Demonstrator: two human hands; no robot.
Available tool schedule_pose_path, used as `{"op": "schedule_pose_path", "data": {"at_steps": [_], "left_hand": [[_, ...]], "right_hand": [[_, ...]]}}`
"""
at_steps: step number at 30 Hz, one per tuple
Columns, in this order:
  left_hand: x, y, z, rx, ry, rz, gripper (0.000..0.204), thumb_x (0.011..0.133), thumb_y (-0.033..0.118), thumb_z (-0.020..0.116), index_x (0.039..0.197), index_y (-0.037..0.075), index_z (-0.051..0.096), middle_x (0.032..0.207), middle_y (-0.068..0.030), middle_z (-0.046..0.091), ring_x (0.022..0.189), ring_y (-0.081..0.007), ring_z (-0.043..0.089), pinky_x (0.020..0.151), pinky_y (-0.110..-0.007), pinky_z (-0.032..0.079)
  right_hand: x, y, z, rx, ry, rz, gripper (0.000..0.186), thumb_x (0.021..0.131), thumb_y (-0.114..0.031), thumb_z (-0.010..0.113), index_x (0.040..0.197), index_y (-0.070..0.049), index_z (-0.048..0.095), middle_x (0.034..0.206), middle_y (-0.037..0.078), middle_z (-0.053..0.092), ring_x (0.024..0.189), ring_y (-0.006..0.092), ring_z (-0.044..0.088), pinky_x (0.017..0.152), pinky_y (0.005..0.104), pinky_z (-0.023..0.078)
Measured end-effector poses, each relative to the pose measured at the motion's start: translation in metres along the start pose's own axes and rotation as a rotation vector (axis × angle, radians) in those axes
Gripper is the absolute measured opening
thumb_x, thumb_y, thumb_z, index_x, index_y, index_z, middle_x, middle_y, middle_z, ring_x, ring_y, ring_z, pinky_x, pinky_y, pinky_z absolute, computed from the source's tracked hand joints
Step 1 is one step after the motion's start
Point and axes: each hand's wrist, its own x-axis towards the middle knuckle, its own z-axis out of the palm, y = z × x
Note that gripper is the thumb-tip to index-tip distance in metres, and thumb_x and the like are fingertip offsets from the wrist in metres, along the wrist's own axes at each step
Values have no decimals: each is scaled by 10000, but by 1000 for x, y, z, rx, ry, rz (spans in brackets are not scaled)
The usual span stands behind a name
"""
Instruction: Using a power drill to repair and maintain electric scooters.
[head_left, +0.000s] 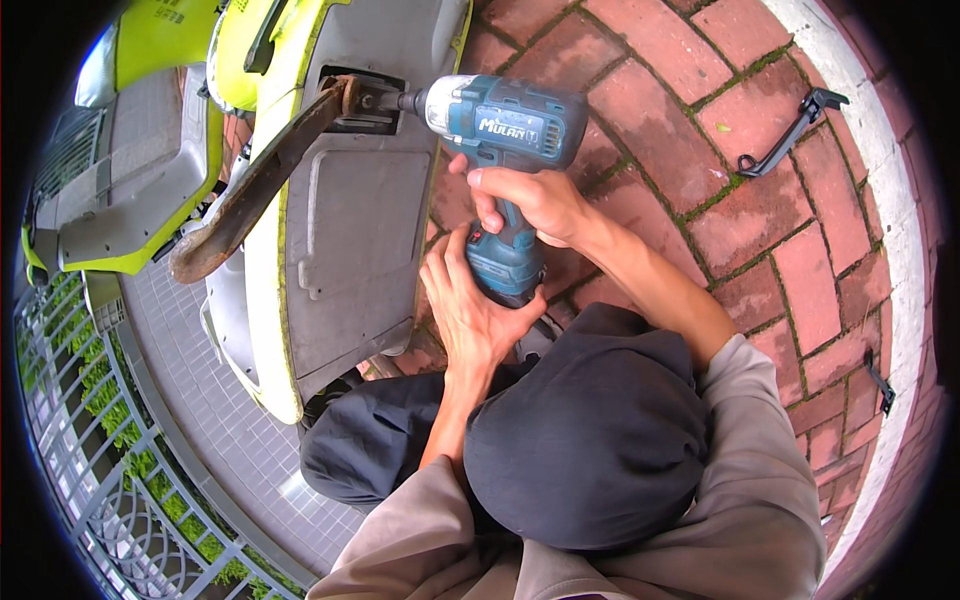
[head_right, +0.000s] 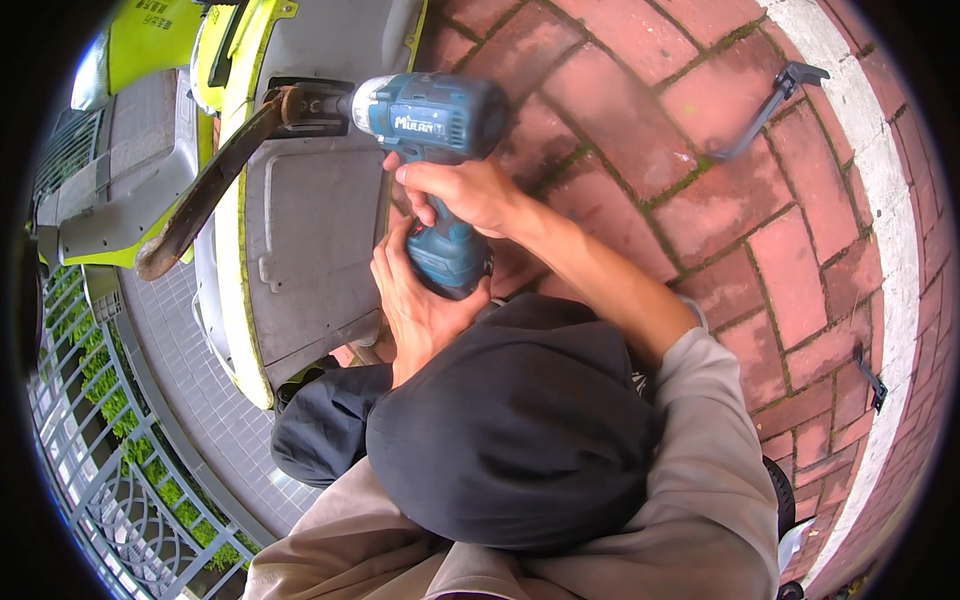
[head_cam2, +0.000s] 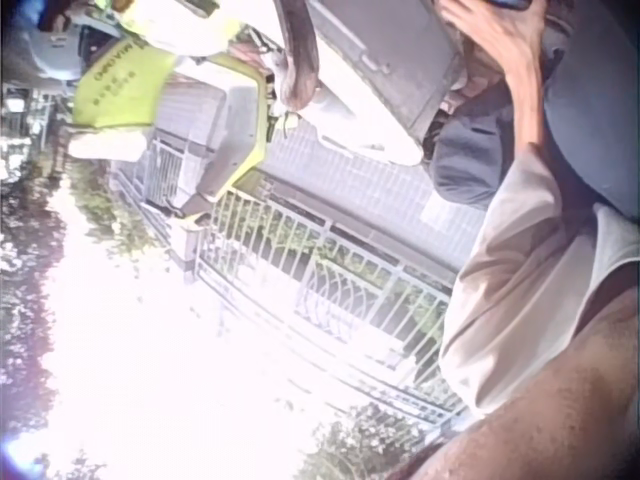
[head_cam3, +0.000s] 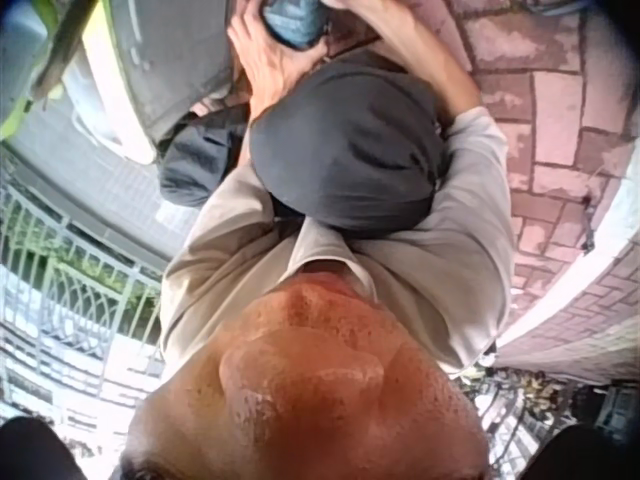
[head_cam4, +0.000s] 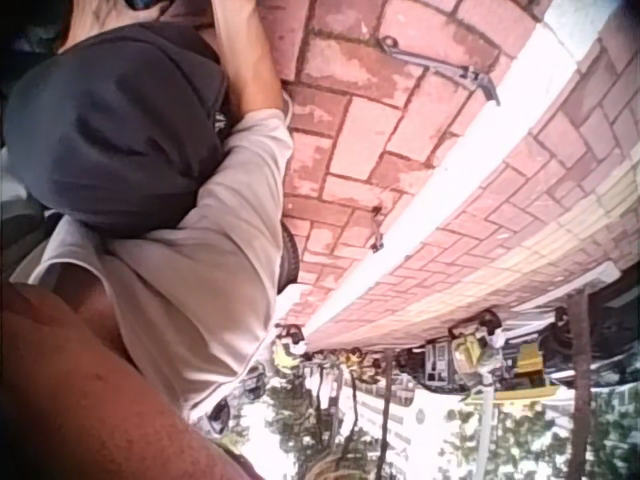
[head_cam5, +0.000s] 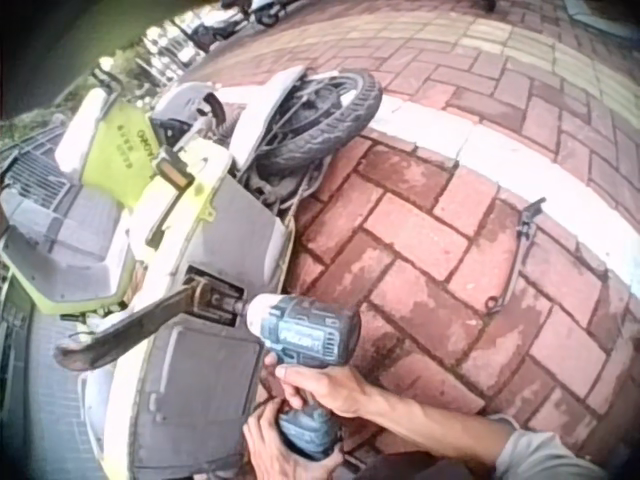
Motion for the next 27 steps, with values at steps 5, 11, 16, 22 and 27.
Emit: {"op": "schedule_pose_path", "data": {"at_steps": [5, 11, 16, 22, 27], "left_hand": [[-1, 5, -1, 31, -12, -7, 943, 529, 230, 858, 1332, 39, 403, 1219, -192, 475, 1127, -407, 468, 963, -494, 421], [-1, 30, -61, 156, -138, -93, 961, 532, 254, 851, 1353, 20, 409, 1192, -197, 511, 1112, -405, 489, 970, -485, 413], [11, 49, -105, 223, -224, -63, 961, 499, 254, 844, 1334, 14, 434, 1183, -192, 523, 1102, -394, 507, 982, -487, 405], [15, 51, -110, 226, -229, -62, 928, 492, 233, 832, 1314, 29, 452, 1179, -182, 515, 1112, -386, 499, 992, -487, 398], [8, 36, -92, 184, -195, -71, 901, 498, 227, 829, 1282, 25, 435, 1153, -173, 493, 1104, -380, 481, 976, -489, 399]], "right_hand": [[-3, -4, 2, 63, 24, 12, 277, 915, -135, 576, 1136, 31, 574, 638, 42, 561, 551, 121, 528, 570, 271, 456], [-5, 0, 28, 433, 112, 137, 270, 889, -135, 628, 1102, 19, 566, 687, 60, 552, 574, 145, 528, 540, 299, 466], [-11, -15, 49, 641, 193, 224, 252, 899, -162, 641, 1078, -10, 549, 712, 46, 538, 604, 151, 530, 563, 326, 466], [-6, -19, 56, 690, 230, 259, 223, 910, -185, 635, 1040, -22, 555, 707, 44, 548, 595, 156, 539, 552, 326, 464], [-4, -12, 54, 531, 291, 216, 156, 903, -168, 626, 927, -30, 558, 651, 47, 540, 524, 154, 519, 504, 317, 457]]}}
